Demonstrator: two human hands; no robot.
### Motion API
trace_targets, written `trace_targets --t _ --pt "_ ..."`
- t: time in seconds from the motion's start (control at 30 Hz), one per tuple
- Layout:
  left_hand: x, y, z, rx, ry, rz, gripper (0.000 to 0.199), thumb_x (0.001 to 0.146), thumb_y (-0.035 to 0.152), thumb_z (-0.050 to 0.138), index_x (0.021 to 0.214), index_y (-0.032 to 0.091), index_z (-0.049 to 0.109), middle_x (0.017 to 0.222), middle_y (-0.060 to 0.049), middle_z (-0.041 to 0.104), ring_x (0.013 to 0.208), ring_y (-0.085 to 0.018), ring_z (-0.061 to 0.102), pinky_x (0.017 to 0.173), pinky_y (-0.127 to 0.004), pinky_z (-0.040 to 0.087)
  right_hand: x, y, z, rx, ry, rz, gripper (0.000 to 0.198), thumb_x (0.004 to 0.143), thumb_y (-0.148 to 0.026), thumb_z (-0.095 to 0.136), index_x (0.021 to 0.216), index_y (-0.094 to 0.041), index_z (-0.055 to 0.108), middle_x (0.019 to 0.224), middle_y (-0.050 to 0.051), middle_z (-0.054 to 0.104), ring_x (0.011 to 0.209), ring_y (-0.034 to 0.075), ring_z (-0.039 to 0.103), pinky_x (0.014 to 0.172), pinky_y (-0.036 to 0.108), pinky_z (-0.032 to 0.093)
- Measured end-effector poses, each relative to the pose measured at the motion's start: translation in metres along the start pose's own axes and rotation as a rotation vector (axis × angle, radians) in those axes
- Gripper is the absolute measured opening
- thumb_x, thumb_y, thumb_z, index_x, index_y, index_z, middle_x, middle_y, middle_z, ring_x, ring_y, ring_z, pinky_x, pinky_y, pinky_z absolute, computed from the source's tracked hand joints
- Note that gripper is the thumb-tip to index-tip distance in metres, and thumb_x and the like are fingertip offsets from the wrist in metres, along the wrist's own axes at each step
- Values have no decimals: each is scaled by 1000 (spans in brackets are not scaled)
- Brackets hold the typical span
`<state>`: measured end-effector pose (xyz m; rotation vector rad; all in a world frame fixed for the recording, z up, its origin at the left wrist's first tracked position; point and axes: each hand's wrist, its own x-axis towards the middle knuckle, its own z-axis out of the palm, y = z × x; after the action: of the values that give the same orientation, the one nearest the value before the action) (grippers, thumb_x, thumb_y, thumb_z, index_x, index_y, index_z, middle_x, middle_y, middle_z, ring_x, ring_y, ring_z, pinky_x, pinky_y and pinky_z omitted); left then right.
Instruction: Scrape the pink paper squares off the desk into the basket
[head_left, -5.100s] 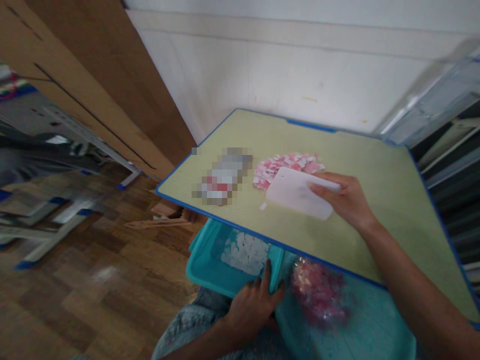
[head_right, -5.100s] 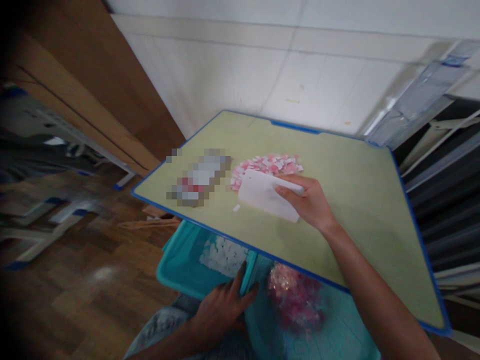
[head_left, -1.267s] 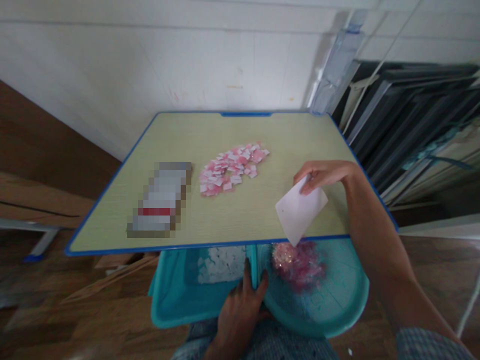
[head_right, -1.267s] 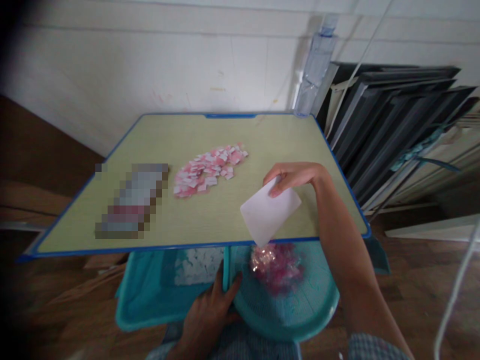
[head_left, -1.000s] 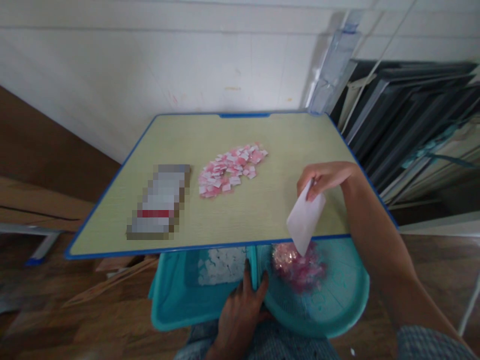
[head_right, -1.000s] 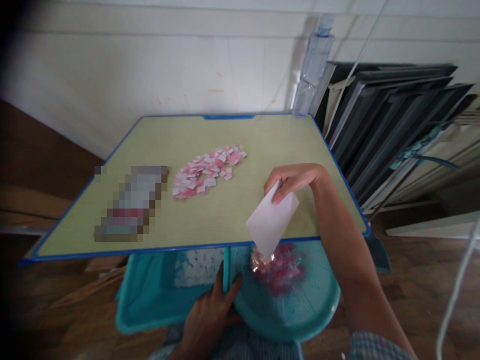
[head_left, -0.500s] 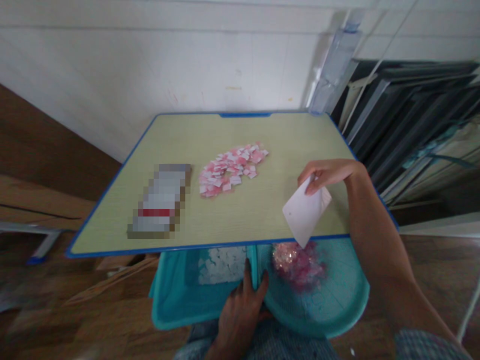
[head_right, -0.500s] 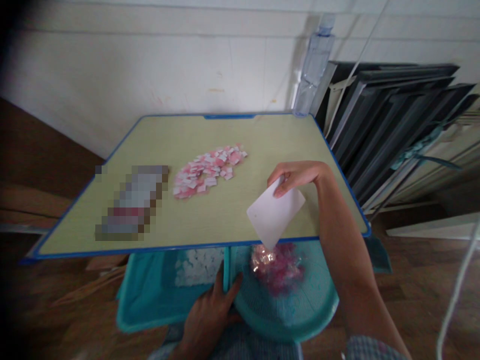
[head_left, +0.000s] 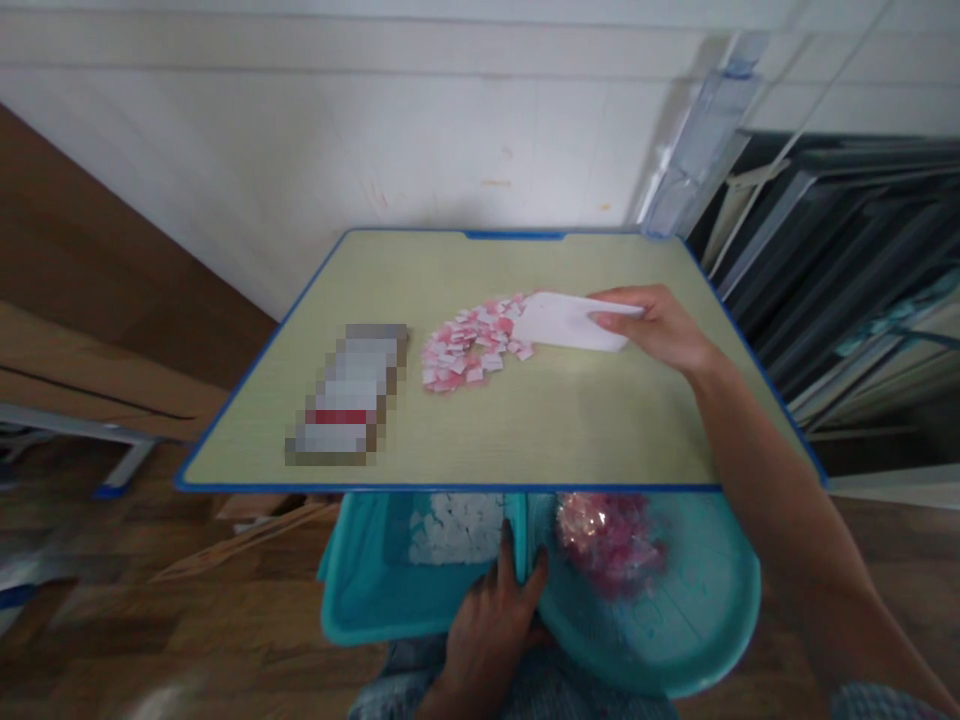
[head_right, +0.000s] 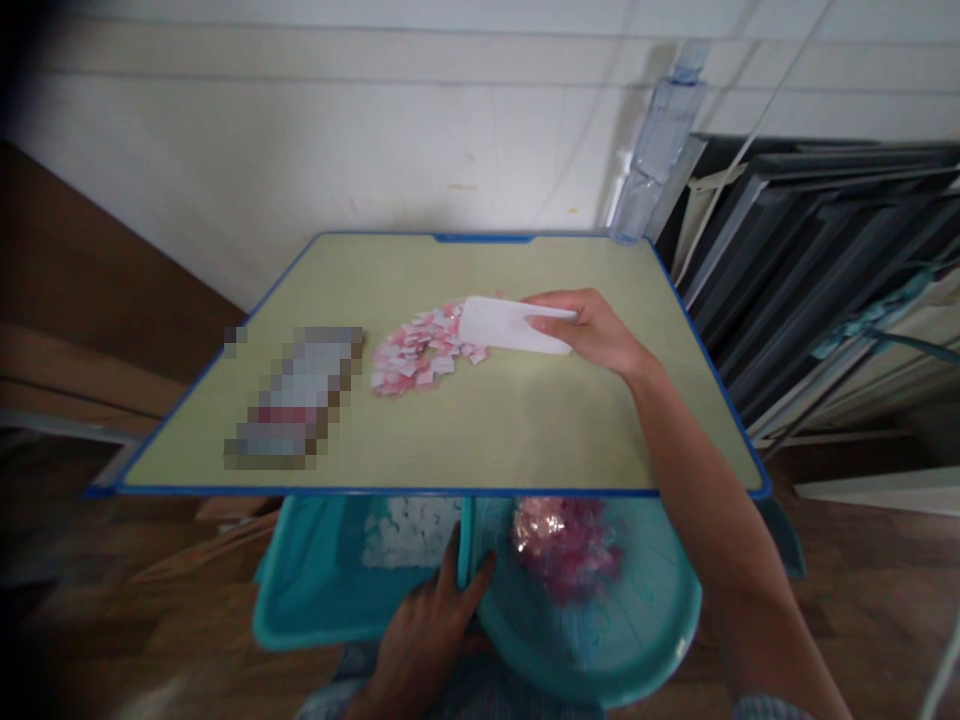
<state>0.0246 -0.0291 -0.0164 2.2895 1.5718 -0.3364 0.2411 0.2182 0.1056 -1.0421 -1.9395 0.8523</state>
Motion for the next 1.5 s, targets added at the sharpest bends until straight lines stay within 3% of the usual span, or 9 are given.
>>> trace_targets --t 0.1,0.2,0.4,0.6,0.9,1.13,1.33,1.5 --pt "1 0 0 -12 -6 2 82 58 45 72 130 31 38 137 -26 28 86 -28 62 70 -37 51 0 -2 3 -43 -121 -16 34 73 -40 59 96 -17 68 96 5 69 85 18 61 73 28 46" --pt "1 0 0 -13 -8 0 82 57 45 73 130 31 37 137 -26 29 87 -28 62 69 -37 52 -3 -5 -2 -45 -269 7 32 73 -39 60 93 -16 69 91 4 70 83 19 63 71 27 47" --pt "0 -1 3 -21 18 18 81 57 46 72 130 30 38 136 -27 29 88 -29 62 69 -36 51 -4 -4 -7 -84 -102 -18 29 73 -38 61 91 -17 69 88 4 70 79 17 63 69 26 47" --pt "0 -1 6 -4 31 19 83 57 45 73 131 31 36 135 -28 30 83 -27 63 66 -36 52 -5 -7 -7 -57 -210 28 29 72 -39 61 89 -17 70 86 4 70 79 17 63 66 25 47" --pt "2 -1 1 -5 -28 15 84 56 45 75 130 31 37 135 -29 29 84 -27 63 68 -36 51 -7 -8 -9 -63 -97 48 26 70 -37 63 88 -19 70 84 2 70 75 16 62 64 24 46" --pt "1 -1 -2 -7 -33 15 84 58 46 73 131 30 36 136 -28 28 85 -28 62 68 -36 51 -12 -13 -18 -26 -229 125 26 66 -39 66 80 -18 71 74 2 70 63 15 61 57 24 46" --pt "3 -2 -5 -39 -89 17 84 60 45 73 132 30 34 138 -27 26 88 -29 61 69 -37 51 -15 -16 -13 7 -171 88 21 67 -36 66 80 -20 71 77 2 70 65 15 62 56 24 47" --pt "4 -1 -4 -40 -102 12 85 59 45 73 132 30 33 138 -28 24 88 -29 61 70 -37 51 -14 -18 -4 -22 -288 40 22 71 -33 63 85 -18 70 78 2 70 66 13 62 57 21 46"
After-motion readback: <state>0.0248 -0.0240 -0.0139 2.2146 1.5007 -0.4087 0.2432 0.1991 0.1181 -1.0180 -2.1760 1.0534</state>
